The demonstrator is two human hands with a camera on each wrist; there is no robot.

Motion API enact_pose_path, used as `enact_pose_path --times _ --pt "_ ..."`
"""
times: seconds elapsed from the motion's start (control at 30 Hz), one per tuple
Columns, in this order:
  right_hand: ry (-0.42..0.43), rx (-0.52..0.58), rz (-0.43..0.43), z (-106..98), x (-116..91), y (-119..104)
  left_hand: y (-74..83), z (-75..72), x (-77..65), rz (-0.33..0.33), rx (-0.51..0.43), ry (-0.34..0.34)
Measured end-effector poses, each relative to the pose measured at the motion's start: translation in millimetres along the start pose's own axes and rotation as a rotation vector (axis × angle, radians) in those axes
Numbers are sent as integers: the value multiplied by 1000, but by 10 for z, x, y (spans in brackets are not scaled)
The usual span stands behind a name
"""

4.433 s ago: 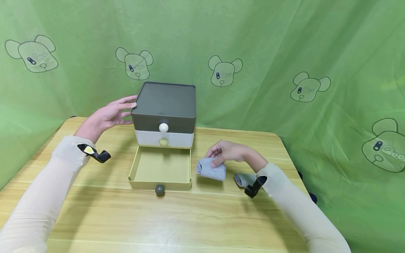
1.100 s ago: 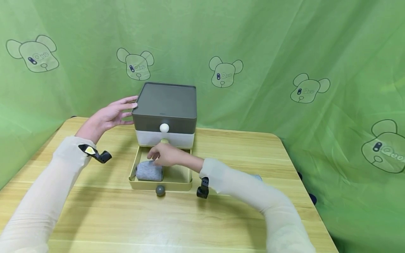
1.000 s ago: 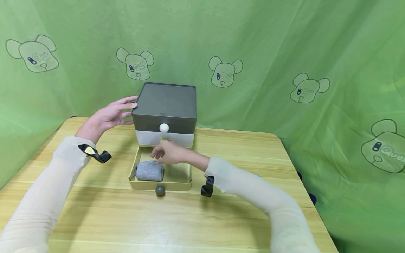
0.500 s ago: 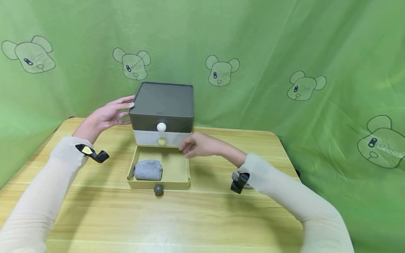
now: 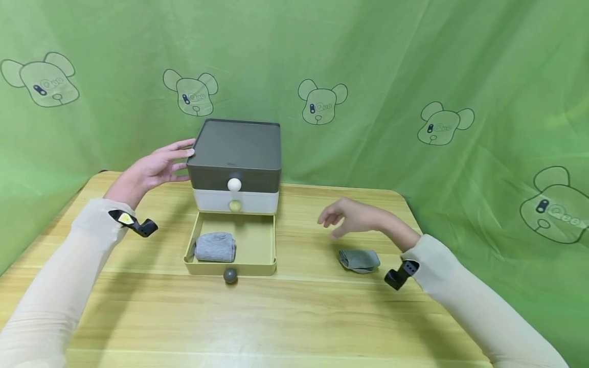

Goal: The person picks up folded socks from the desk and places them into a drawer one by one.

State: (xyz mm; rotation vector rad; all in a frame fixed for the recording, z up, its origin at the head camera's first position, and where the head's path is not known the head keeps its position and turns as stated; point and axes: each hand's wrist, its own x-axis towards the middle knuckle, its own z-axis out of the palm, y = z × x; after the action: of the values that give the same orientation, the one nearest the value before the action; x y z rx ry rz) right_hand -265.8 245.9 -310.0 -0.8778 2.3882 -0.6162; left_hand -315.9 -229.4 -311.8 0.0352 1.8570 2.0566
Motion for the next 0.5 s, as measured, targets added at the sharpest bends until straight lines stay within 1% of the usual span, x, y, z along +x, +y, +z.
enact_pose_path --times 0.1,0.23,0.37,0.5 --pt "-31 -17 25 -20 -117 157 6 2 -5 -1 0 0" --pt "-59 9 67 10 -226 379 8 5 -6 -3 -4 6" --pt "-80 29 86 83 -275 596 9 3 -13 -6 -5 12" --pt "-108 75 110 168 -275 750 2 -2 -9 -4 -6 13"
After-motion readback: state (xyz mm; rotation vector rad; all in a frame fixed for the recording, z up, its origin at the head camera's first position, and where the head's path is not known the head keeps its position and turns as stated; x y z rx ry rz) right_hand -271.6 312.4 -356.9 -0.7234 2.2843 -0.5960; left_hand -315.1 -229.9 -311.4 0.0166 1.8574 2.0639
